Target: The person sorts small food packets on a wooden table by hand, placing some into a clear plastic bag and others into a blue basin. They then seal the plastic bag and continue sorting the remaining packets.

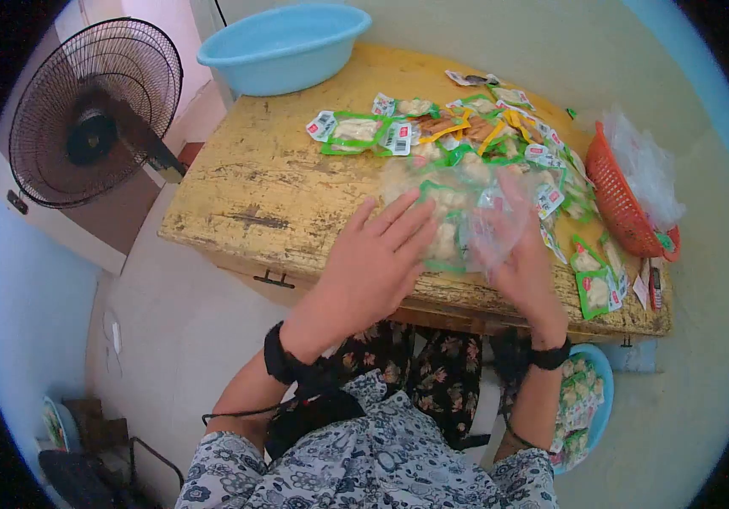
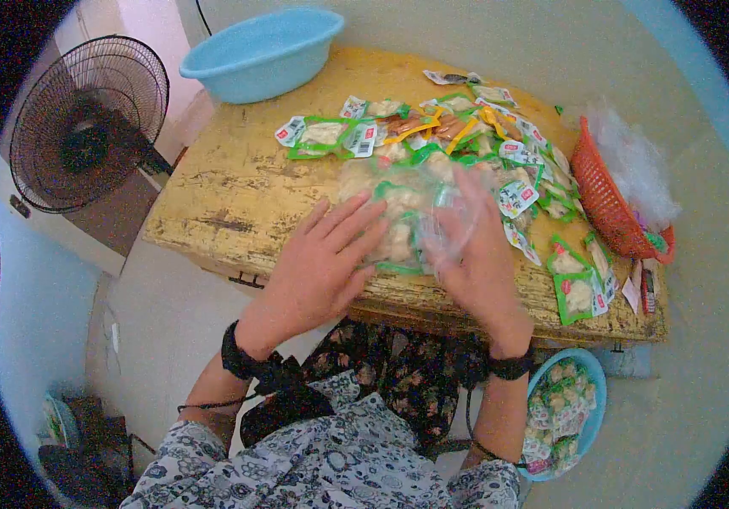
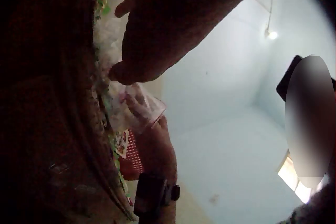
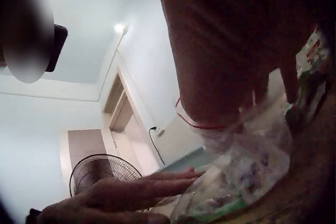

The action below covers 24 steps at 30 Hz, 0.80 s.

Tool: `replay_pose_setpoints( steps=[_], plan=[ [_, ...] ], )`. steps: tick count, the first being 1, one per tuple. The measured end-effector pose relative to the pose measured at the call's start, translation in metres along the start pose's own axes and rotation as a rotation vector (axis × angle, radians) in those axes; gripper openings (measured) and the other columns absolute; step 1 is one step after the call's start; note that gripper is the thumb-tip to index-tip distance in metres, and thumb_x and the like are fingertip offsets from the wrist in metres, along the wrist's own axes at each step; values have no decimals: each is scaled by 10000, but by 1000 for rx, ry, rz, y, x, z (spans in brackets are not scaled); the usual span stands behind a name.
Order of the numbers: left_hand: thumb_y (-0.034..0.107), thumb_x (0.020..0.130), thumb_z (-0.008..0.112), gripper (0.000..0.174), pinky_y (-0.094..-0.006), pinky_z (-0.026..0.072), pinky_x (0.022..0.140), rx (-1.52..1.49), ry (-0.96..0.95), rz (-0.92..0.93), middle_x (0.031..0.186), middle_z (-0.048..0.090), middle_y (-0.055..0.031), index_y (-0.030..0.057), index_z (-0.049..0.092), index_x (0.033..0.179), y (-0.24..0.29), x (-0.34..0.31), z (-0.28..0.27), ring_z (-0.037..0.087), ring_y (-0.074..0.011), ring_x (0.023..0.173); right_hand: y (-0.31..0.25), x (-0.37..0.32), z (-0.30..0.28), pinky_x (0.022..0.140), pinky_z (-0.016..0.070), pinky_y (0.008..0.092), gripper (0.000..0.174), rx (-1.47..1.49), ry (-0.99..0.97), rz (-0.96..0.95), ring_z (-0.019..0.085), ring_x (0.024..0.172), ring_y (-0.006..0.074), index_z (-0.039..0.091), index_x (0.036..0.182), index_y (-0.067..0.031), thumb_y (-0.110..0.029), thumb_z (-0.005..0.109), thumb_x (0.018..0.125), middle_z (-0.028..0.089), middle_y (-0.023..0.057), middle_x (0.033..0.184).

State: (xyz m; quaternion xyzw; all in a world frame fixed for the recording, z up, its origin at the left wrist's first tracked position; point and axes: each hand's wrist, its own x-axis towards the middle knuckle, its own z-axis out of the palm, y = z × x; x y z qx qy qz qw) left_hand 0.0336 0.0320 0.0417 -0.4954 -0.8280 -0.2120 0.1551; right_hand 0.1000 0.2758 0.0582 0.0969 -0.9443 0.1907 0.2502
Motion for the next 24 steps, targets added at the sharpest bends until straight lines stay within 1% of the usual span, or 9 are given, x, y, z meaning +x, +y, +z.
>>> replay_pose_setpoints(
  steps=[1,4,7,10,13,15,18,22,24],
  plan=[
    [184,867,678,601,-566,293,1196,-58,-30,9,1531,470,-131,71,514,1434,-2,0,3,363,-332,1479,7,1,1,1136,387,485,387,-62,-26,-18,493,1356,402,663,1277,-69,-237,688,929,541,201,1464],
    [96,839,639,562,-558,317,1186,-151,-77,34,1491,509,-121,75,542,1392,-12,4,8,391,-330,1460,10,-5,6,1093,426,479,389,77,-81,248,556,1279,394,656,1276,-41,-220,679,931,587,202,1400],
    [87,826,628,543,-557,319,1185,-125,-80,34,1462,535,-113,77,561,1365,-8,0,2,400,-331,1454,9,-19,12,1061,449,485,372,397,86,418,589,1222,399,655,1272,-22,-198,659,945,628,201,1329],
    [130,844,641,513,-564,313,1187,-96,-46,33,1448,547,-105,82,579,1351,-6,4,-6,402,-325,1455,5,-31,7,1062,451,488,351,159,144,265,580,1234,417,677,1250,-37,-107,655,906,646,202,1296],
    [219,876,668,502,-574,300,1191,-85,30,50,1459,545,-99,93,591,1356,1,14,-14,403,-320,1457,-2,-44,11,1072,447,483,398,30,174,120,573,1255,421,701,1220,-70,-17,654,829,662,206,1264],
    [296,897,687,517,-582,290,1193,-135,97,50,1477,537,-95,104,592,1368,4,19,-13,398,-318,1462,-6,-47,10,1079,444,483,407,-13,132,66,568,1270,418,723,1174,-86,8,656,784,663,195,1277],
    [396,895,704,580,-600,259,1204,-90,-82,93,1507,516,-99,116,585,1388,-3,17,5,389,-318,1468,-5,-53,13,1084,442,483,360,54,110,79,568,1281,408,743,1101,-95,16,655,770,678,156,1285],
    [428,886,709,586,-626,218,1213,-145,-137,119,1510,518,-75,134,592,1380,1,3,10,385,-309,1472,10,-56,18,1079,444,482,267,176,101,50,585,1264,386,749,1012,-94,13,648,788,711,89,1261],
    [428,883,712,581,-635,205,1214,-151,-150,143,1503,527,-60,143,596,1376,1,-1,9,391,-308,1468,10,-54,16,1073,445,479,241,202,124,48,596,1248,370,746,996,-98,8,644,805,725,76,1238]
  ],
)
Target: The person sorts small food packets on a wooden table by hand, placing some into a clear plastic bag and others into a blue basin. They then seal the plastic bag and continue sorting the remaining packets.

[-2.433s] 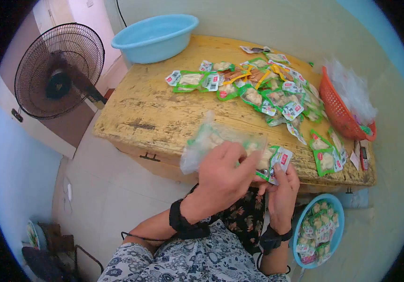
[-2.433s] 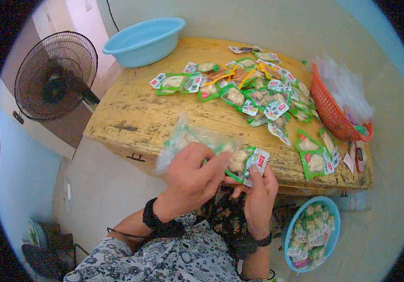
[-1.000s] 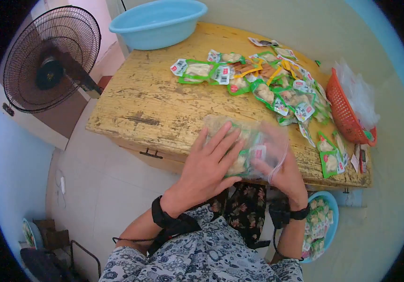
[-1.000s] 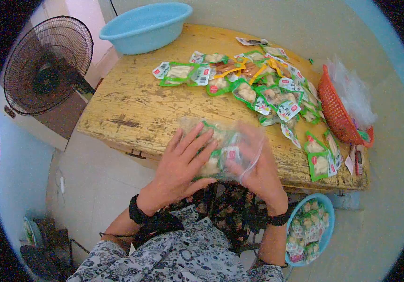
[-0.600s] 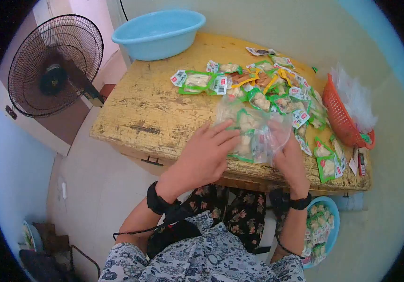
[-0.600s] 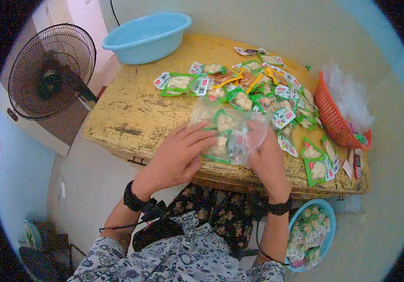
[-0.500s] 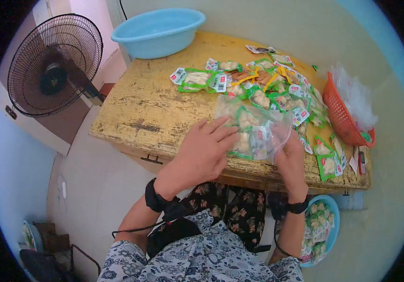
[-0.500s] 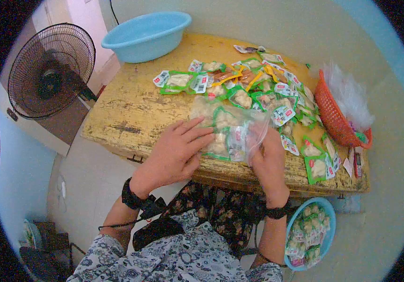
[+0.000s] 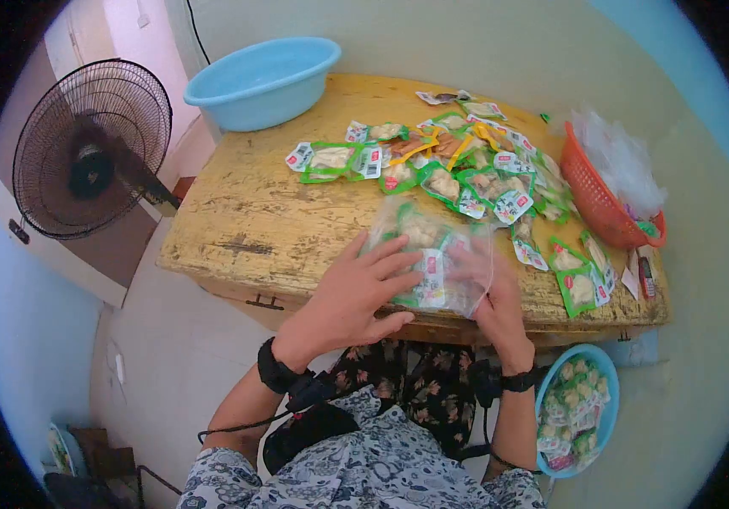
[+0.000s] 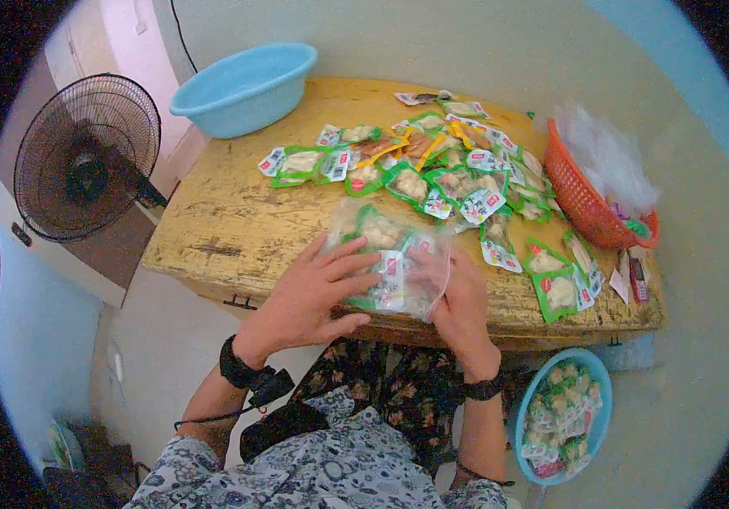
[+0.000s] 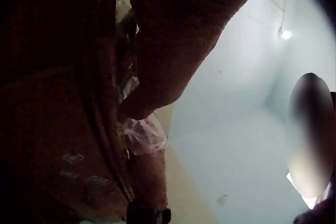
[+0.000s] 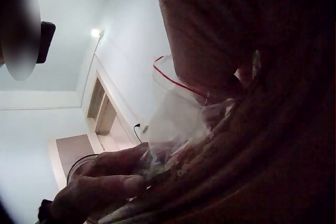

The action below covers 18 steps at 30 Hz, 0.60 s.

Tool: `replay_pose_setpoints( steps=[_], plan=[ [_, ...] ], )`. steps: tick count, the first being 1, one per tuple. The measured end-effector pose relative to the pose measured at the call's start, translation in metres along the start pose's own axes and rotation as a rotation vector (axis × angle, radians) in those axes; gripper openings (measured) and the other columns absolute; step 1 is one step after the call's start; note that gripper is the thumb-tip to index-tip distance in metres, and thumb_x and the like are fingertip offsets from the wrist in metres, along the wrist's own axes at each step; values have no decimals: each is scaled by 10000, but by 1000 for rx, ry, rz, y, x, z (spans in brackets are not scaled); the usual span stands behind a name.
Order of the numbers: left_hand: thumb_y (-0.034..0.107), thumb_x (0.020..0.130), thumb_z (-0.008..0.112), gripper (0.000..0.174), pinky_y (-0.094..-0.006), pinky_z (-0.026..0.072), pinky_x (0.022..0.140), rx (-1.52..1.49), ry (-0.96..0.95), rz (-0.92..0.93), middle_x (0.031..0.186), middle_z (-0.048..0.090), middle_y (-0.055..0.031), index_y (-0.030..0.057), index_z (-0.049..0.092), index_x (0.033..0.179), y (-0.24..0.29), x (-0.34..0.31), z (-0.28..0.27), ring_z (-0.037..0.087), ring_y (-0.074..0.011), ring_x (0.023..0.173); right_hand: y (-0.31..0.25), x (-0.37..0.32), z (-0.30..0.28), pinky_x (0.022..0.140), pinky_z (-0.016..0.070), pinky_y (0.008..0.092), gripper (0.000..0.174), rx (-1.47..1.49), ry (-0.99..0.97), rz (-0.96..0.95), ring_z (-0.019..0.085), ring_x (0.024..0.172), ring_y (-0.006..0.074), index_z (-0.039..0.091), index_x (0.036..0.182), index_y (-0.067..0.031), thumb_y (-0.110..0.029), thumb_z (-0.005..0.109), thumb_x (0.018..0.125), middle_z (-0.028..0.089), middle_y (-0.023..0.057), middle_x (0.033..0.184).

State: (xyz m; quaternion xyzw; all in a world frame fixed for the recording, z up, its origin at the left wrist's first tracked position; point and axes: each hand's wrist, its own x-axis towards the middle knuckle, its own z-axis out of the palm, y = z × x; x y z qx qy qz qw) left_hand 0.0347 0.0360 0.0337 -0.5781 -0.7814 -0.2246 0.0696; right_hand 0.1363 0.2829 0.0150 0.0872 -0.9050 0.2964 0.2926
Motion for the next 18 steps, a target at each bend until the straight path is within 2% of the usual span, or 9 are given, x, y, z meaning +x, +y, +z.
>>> replay_pose_setpoints(
  steps=[4,7,10,13,16,18],
  plan=[
    [426,882,713,569,-638,206,1211,47,-44,0,1503,524,-31,173,597,1378,0,4,-5,359,-309,1487,3,-3,3,1041,465,461,222,52,75,26,628,1201,348,740,975,-81,33,628,821,733,91,1214],
    [420,882,715,565,-636,216,1205,62,-15,-46,1499,524,-21,196,596,1386,-4,8,-6,329,-326,1499,-2,-11,-5,984,499,416,227,-13,240,161,666,1115,326,724,979,-49,70,608,824,743,105,1142],
    [421,882,719,563,-638,252,1182,35,42,-73,1489,530,-17,211,599,1390,-3,3,0,318,-351,1499,-2,-9,-34,919,520,379,228,19,379,183,684,1012,302,705,998,-19,92,598,830,734,116,1038],
    [425,885,720,553,-633,301,1150,90,50,-91,1482,531,-28,205,610,1380,5,0,0,328,-370,1488,-4,7,-59,879,524,367,206,-18,401,373,681,945,287,700,1011,-20,70,599,855,710,119,967],
    [428,893,714,534,-626,330,1133,118,60,-141,1483,527,-46,183,624,1358,11,-1,1,338,-373,1480,12,31,-68,873,522,395,169,-190,438,251,678,944,297,697,1024,-23,15,620,879,707,121,968],
    [426,898,709,521,-620,337,1130,129,59,-184,1482,526,-58,168,632,1344,16,-3,-2,348,-373,1474,25,47,-67,930,509,430,246,-362,367,242,654,1060,314,684,1098,-37,-5,635,859,694,133,1102]
  ],
)
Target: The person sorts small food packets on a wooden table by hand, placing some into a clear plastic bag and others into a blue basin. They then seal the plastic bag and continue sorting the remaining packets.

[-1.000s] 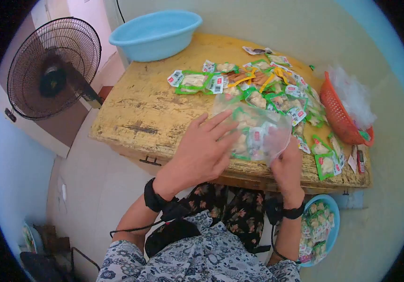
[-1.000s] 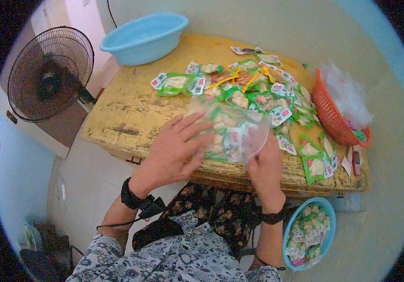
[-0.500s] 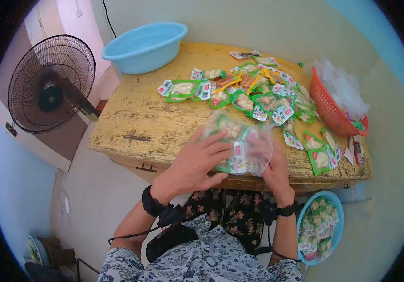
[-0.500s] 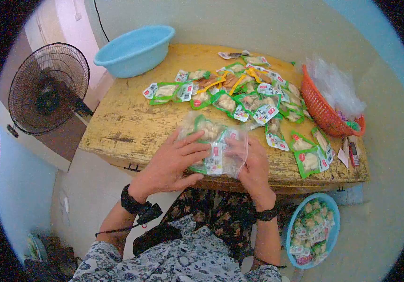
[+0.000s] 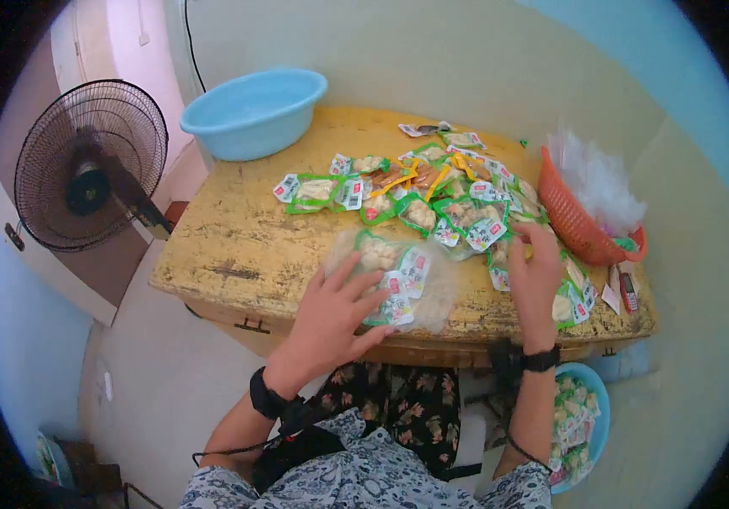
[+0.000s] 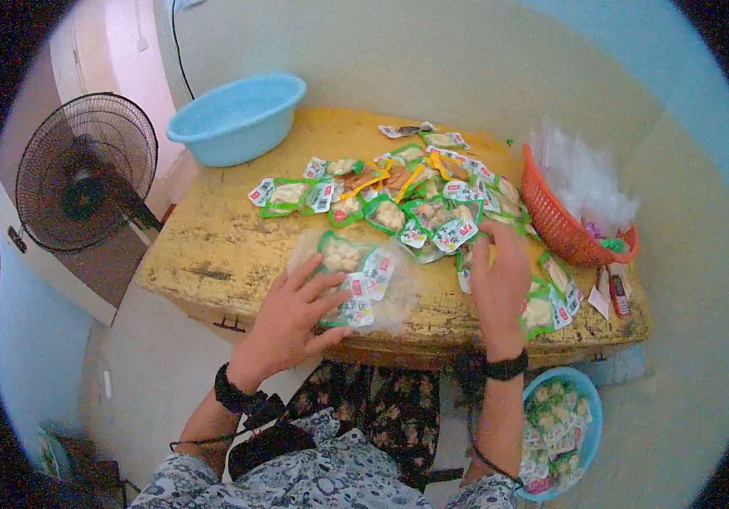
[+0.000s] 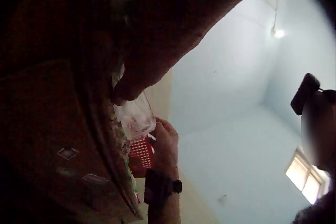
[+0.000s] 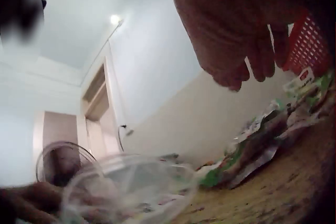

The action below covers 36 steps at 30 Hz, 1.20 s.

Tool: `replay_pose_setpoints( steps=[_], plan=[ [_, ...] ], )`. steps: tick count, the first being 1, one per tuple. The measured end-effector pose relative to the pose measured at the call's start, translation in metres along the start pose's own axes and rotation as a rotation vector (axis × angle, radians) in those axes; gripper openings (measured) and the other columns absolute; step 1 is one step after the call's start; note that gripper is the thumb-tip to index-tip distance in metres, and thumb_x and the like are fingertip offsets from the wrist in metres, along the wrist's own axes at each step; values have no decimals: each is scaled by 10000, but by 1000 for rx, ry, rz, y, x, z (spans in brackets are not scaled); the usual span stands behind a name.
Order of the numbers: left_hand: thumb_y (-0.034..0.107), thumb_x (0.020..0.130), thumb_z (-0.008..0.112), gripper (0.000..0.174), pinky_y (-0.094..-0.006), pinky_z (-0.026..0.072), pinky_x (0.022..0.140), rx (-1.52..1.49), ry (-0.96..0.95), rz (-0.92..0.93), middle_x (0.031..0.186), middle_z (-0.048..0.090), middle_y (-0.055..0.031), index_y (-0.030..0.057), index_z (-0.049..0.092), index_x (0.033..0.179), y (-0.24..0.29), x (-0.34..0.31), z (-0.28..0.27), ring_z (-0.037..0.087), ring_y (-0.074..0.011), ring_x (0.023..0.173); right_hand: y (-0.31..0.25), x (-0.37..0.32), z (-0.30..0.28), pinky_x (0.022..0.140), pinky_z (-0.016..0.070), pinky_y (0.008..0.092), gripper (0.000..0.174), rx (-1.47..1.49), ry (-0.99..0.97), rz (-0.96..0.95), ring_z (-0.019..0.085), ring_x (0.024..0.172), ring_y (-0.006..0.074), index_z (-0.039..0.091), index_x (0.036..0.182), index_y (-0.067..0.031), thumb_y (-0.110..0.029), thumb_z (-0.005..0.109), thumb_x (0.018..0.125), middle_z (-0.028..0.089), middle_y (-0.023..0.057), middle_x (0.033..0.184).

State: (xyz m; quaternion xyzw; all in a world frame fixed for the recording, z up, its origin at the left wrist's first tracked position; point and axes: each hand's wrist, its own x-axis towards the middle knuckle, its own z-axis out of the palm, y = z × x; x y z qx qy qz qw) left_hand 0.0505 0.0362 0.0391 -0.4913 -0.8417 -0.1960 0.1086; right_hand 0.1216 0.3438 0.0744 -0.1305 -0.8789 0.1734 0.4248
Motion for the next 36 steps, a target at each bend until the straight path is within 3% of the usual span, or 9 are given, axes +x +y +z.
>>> replay_pose_setpoints(
  steps=[4,7,10,16,19,22,28,33,36],
  plan=[
    [421,906,703,510,-627,334,1129,52,14,-36,1478,531,-67,159,630,1338,2,-9,-6,354,-379,1471,16,15,19,1064,444,517,465,-274,-179,-322,525,1321,357,636,1264,-102,-37,669,805,584,144,1403],
    [417,908,702,504,-634,330,1129,31,39,-43,1477,533,-71,163,629,1338,1,-14,-6,352,-382,1472,5,10,28,1121,394,554,573,-368,-382,-400,420,1422,379,610,1335,-174,-46,670,781,471,125,1536],
    [408,912,698,499,-638,324,1134,6,49,-36,1478,534,-74,163,627,1340,2,-15,-5,345,-383,1478,10,11,40,1124,384,568,535,-428,-387,-335,421,1425,376,619,1335,-200,-70,666,818,510,98,1512],
    [396,911,696,507,-618,321,1144,-105,28,43,1485,527,-81,163,620,1354,-13,-14,2,333,-387,1488,13,18,35,932,528,501,354,-75,-294,-248,653,1126,379,662,1269,-149,-94,633,921,700,90,1241],
    [392,888,720,534,-604,315,1156,-105,30,73,1495,518,-85,163,617,1360,-16,-10,-1,336,-395,1486,0,7,30,731,563,422,244,11,27,-217,709,853,324,664,1220,-73,-150,589,1001,727,118,1018],
    [388,858,753,571,-592,312,1164,-100,111,45,1503,508,-103,165,614,1365,-13,-13,-1,336,-395,1487,-11,-11,1,616,552,349,241,327,-30,241,687,706,222,644,1135,-2,-207,544,1055,678,92,867],
    [368,803,812,612,-543,396,1092,-18,369,-18,1353,589,-151,97,627,1320,14,-7,-21,466,-381,1362,-16,-61,-29,493,537,296,200,662,-11,599,626,575,129,614,1009,-17,-204,558,1051,606,29,807],
    [362,776,835,534,-461,492,864,-136,393,-41,1033,636,-138,28,660,1155,51,16,-11,599,-350,1004,-37,-88,-13,421,485,271,164,904,-121,676,589,527,115,608,1013,-32,-188,566,1043,607,25,781],
    [335,773,836,448,-453,483,797,-153,359,-75,960,624,-136,36,656,1053,61,29,-1,591,-346,940,-50,-89,-11,401,461,246,148,985,-198,715,561,487,97,611,1026,-34,-175,567,1040,621,16,758]
  ],
)
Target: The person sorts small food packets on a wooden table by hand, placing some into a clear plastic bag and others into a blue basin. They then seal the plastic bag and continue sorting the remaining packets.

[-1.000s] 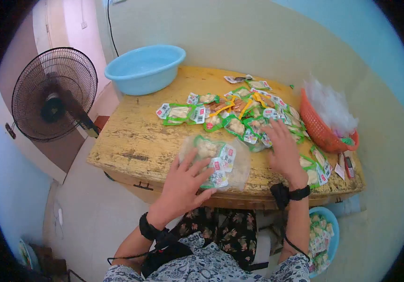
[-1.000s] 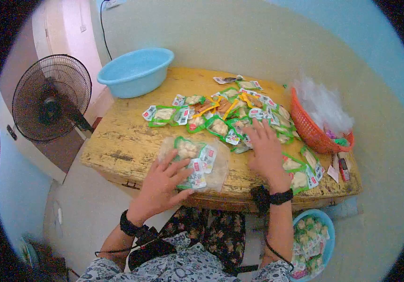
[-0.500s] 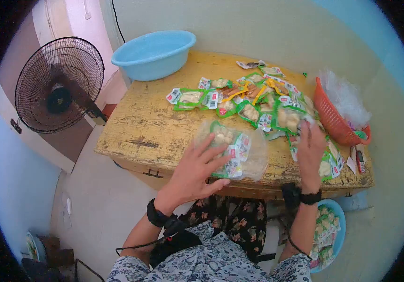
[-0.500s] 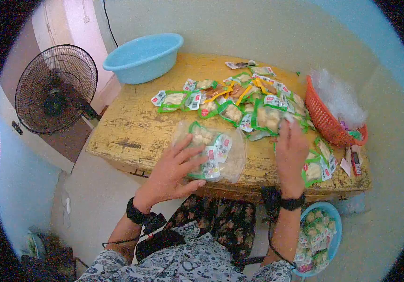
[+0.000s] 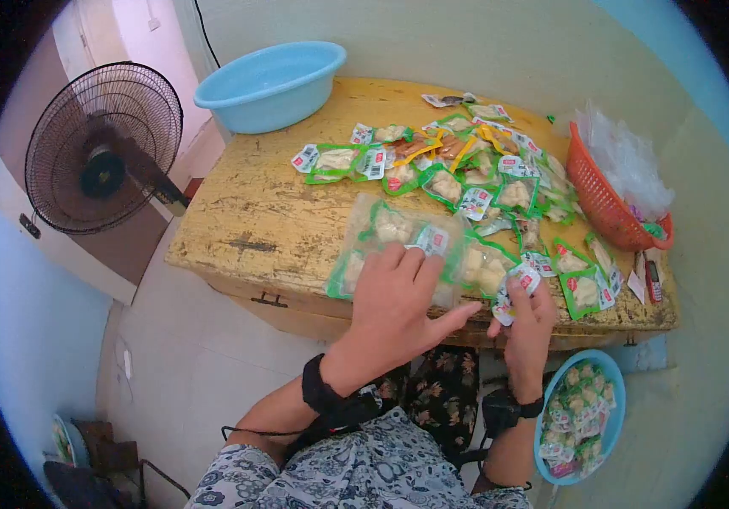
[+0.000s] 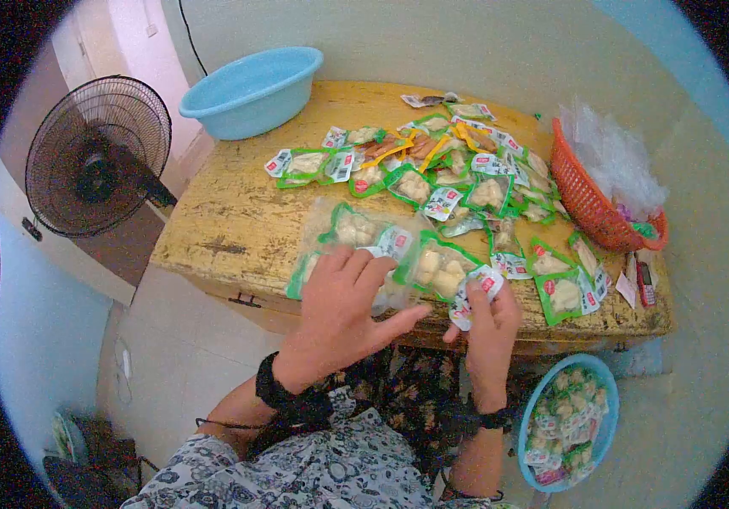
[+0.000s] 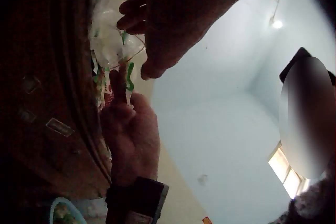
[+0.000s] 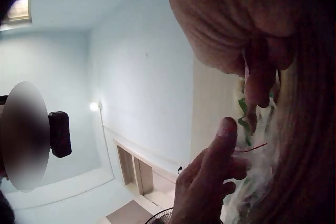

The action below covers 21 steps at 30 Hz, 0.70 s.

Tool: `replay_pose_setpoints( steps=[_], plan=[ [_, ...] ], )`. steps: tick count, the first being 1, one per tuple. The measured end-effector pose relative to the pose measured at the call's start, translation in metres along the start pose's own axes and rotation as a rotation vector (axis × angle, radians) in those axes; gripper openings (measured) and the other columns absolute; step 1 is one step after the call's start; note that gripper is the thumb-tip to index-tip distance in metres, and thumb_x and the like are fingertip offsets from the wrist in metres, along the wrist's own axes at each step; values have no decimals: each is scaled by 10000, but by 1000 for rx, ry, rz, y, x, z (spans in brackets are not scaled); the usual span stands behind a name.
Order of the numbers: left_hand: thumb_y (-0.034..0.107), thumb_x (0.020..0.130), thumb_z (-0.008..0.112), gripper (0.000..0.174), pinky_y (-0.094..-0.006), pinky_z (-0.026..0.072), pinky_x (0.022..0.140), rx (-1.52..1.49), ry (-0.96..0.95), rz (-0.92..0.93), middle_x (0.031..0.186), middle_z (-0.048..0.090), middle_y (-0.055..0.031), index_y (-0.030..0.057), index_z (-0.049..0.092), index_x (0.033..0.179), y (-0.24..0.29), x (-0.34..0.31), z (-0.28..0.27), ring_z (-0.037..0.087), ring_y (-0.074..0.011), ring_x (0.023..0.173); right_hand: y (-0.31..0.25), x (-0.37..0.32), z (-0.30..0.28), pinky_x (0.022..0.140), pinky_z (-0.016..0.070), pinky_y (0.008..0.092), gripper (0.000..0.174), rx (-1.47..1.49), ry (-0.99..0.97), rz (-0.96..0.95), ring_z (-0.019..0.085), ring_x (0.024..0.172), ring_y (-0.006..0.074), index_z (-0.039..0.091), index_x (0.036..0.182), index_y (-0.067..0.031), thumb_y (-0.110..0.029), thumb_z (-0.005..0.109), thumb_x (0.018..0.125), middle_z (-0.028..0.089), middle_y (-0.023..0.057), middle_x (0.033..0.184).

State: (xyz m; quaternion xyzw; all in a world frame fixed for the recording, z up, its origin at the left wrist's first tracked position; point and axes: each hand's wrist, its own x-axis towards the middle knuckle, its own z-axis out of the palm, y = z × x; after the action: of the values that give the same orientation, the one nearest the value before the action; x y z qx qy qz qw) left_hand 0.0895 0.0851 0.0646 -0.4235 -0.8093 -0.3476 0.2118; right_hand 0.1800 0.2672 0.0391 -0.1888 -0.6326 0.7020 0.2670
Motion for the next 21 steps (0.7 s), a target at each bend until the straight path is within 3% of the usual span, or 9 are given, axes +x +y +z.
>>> replay_pose_setpoints(
  steps=[7,14,17,20,21],
  plan=[
    [113,824,730,154,-469,499,711,-83,14,-49,850,643,-135,49,628,920,-16,-3,25,622,-355,838,-3,3,5,368,410,221,154,-150,-77,43,544,482,61,622,1054,-23,-172,600,1021,643,11,761],
    [63,824,710,148,-460,511,668,-210,48,45,876,637,-135,46,620,941,2,-2,18,625,-359,780,-4,18,27,367,376,206,184,-110,-192,51,516,471,49,636,1075,-16,-189,622,1013,643,14,763],
    [65,830,713,170,-452,512,660,-248,96,92,874,616,-137,36,622,971,8,1,18,622,-361,772,-3,31,42,450,438,245,173,-136,-267,30,556,552,74,649,1050,-15,-181,636,1002,647,11,781],
    [67,835,715,187,-449,513,661,-278,178,150,877,609,-144,28,630,997,4,4,20,625,-363,781,14,49,52,560,477,295,150,-198,-353,-222,585,668,96,659,981,-25,-175,664,981,645,0,787],
    [68,837,716,191,-449,514,663,-285,202,172,880,609,-147,26,634,1004,2,4,21,628,-364,786,12,55,53,587,480,303,144,-269,-401,-209,586,698,98,659,962,-28,-171,669,976,644,-2,792]
  ],
)
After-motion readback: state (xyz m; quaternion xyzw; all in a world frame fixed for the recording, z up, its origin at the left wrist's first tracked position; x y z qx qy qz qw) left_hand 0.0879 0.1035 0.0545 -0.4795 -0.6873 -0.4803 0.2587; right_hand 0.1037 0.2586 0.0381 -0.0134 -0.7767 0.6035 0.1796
